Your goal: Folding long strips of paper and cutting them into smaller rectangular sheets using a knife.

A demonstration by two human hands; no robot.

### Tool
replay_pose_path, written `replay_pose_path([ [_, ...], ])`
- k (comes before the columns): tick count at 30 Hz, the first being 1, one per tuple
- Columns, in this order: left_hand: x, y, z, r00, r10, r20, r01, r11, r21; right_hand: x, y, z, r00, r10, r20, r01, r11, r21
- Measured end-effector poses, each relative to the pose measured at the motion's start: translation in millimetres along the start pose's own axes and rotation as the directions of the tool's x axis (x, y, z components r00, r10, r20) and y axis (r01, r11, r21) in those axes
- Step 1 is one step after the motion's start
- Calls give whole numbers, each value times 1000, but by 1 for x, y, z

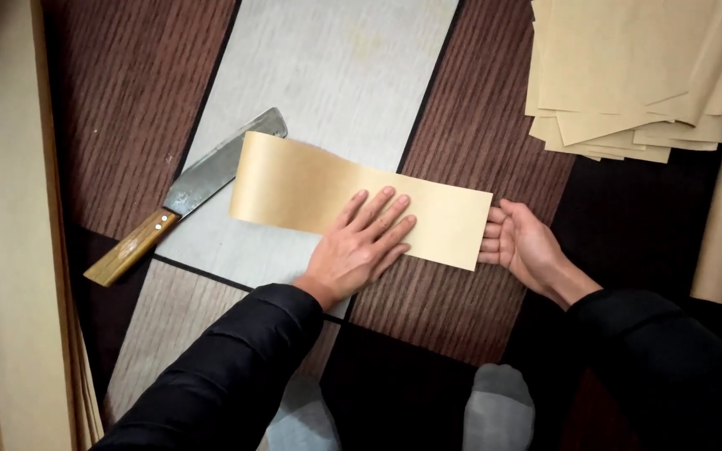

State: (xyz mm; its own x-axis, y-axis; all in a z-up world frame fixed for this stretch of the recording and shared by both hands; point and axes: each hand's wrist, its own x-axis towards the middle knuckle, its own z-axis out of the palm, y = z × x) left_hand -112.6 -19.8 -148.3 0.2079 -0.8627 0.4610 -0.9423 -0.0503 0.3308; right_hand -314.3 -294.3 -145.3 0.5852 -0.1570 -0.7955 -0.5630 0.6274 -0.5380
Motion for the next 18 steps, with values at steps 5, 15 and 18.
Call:
replay_pose_path([
  [5,1,0,-3,1000,3,-3,-3,1000,10,-5,-4,6,1000,14,-18,-14,1000,-13],
  [15,3,1,-7,1000,-10,19,10,1000,-2,-12,11,23,973,-145,-180,108,974,-197],
  [18,11,1,-23,998,49,51,-50,998,26,-5,13,10,980,-117,-162,87,979,-182],
])
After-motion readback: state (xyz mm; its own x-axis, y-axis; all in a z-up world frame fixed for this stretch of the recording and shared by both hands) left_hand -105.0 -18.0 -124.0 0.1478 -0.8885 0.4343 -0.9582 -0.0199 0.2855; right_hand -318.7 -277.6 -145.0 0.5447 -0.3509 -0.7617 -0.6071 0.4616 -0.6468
